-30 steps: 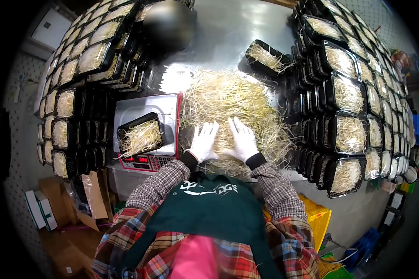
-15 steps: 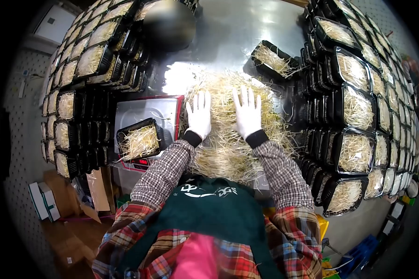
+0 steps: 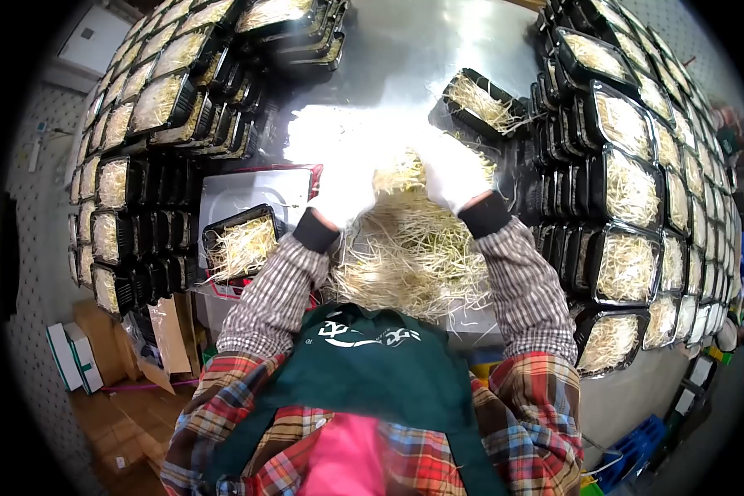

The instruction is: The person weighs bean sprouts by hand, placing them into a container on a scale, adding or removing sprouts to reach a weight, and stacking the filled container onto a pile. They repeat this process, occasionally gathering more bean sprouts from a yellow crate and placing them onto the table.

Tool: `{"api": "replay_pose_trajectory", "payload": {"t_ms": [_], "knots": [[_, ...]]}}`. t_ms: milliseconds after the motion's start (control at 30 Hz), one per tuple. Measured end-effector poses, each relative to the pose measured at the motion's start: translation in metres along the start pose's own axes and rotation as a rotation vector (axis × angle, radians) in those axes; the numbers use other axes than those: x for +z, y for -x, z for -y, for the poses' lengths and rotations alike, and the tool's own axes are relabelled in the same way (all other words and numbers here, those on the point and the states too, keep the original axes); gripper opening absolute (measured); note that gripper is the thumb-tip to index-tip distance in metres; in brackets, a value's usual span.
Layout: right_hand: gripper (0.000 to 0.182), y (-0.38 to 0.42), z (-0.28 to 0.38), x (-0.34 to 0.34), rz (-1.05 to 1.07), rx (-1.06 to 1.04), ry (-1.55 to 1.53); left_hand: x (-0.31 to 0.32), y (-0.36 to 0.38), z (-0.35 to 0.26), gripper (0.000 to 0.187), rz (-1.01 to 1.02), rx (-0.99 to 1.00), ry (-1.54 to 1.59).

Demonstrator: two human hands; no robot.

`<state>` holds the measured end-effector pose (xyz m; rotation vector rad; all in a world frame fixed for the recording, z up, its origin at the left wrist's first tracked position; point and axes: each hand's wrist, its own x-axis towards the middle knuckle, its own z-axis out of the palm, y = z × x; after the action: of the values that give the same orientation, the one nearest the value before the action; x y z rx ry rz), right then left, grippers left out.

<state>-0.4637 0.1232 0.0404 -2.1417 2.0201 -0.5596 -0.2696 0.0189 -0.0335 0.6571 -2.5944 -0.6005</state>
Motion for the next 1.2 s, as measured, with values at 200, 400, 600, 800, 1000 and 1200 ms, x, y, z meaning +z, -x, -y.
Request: {"api": "replay_pose_trajectory", "payload": {"t_ms": [200,400,600,800,1000,1200], "knots": [[0.105,0.071,0.008,0.049,0.312,0.135,0.197,0.028,0.058,-0.015,0.109,0.31,-0.033,-0.095],[0.116,0.118,0.031,0.084,0.257,0.157,0.405,0.05,0.113,-0.005,0.129,0.46,-0.178,-0.149],[0.046,0.104,0.015,0.074,0.306,0.204,0.38,0.082,0.123,0.005,0.041,0.25,0.008,-0.08],[0.024,0.115,0.006,-0.01,0.27,0.36,0.477,0.08,0.141,0.018,0.06,0.484,-0.186,0.057],[0.048,0.089,0.063,-0.044,0.097,0.339,0.151,0.012,0.112,0.025,0.054,0.156,-0.068,0.216],[0.119,0.09,0.065,0.093,0.284,0.076,0.2,0.049,0.11,0.029,0.076,0.048,-0.374,0.805]]}}
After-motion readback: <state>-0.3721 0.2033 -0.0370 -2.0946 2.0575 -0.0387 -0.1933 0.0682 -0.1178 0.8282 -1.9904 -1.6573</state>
